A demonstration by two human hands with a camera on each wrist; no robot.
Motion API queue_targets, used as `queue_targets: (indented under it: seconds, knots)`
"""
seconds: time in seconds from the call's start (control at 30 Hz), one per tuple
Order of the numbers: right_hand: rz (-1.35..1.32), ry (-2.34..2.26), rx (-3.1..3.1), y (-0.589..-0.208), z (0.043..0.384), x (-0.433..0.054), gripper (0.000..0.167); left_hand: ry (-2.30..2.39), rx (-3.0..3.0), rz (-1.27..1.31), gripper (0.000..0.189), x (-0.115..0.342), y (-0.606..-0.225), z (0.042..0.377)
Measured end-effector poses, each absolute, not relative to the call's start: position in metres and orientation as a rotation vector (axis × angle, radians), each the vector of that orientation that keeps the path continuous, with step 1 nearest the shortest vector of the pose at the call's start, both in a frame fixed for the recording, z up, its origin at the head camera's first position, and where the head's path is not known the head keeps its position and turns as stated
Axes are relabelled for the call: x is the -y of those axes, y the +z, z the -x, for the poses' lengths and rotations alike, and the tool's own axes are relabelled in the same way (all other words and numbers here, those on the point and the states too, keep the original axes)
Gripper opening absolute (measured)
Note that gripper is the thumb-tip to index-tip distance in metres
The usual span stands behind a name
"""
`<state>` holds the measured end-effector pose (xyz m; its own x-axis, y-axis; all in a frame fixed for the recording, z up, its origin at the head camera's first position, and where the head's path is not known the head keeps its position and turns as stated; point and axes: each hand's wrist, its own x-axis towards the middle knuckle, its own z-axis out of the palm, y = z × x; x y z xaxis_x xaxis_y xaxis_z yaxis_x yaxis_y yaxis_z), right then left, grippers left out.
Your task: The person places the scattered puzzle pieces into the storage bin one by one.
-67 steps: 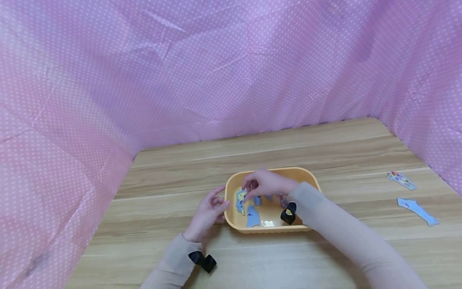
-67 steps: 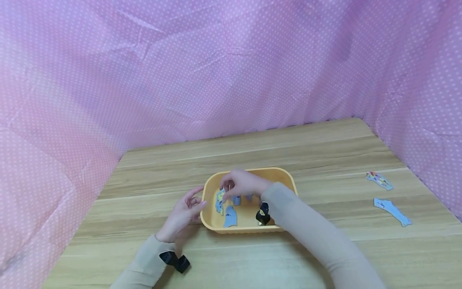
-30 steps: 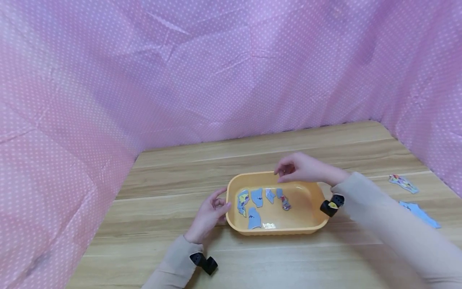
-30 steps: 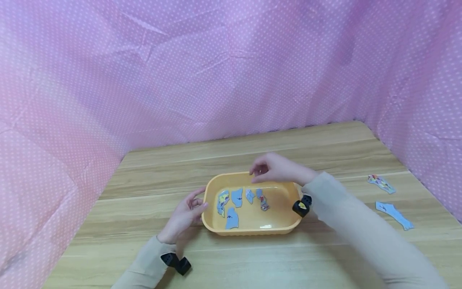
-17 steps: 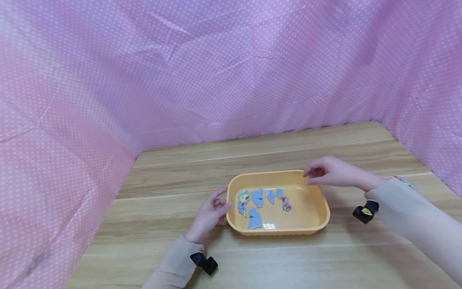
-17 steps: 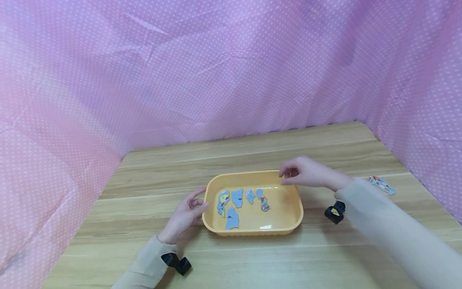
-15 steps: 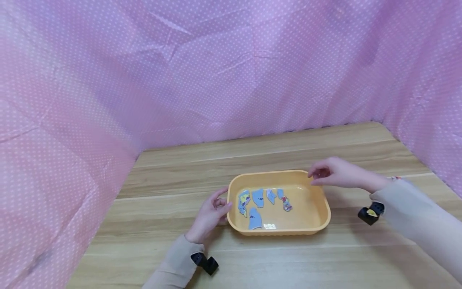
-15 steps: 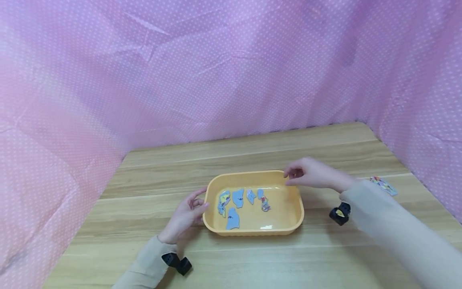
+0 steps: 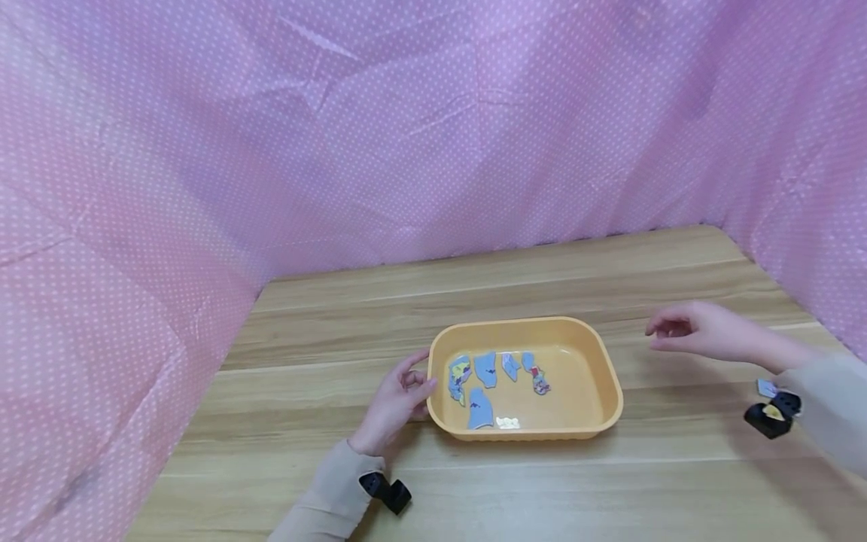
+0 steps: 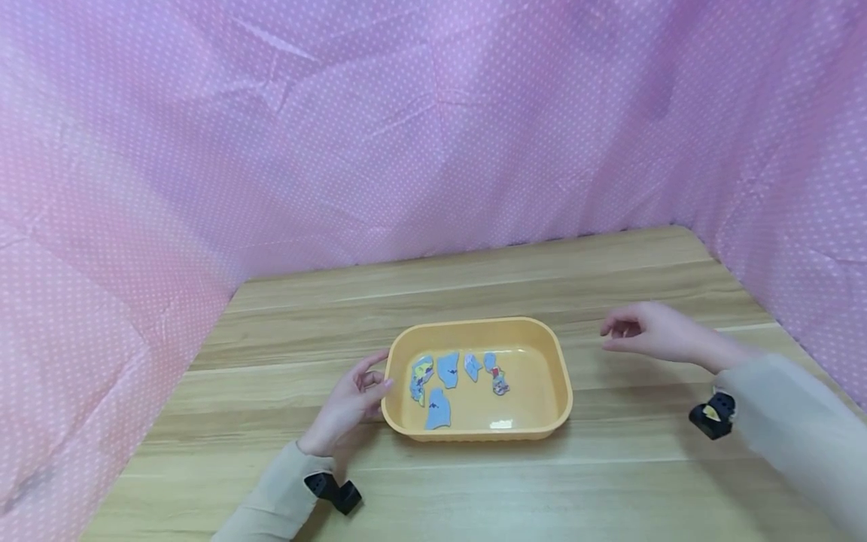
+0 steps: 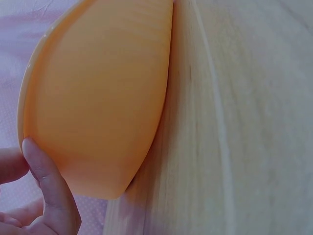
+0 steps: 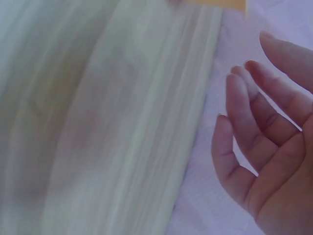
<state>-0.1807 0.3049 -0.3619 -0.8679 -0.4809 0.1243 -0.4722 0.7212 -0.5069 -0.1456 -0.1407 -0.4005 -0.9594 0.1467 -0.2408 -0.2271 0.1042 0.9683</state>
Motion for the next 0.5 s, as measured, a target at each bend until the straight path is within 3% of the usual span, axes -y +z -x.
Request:
queue_targets:
  seconds: [0.27, 0.5]
  knots:
    - [0.805, -0.790, -2.897, -0.379, 0.175, -0.349, 0.017, 1.915, -2.128, 0.083, 0.055, 0.141, -0.400, 0.146]
    - [0.763, -0.721, -2.752, -0.385, 0.161, -0.387, 0.033, 1.929, -2.115, 0.083, 0.055, 0.141, -0.399, 0.146]
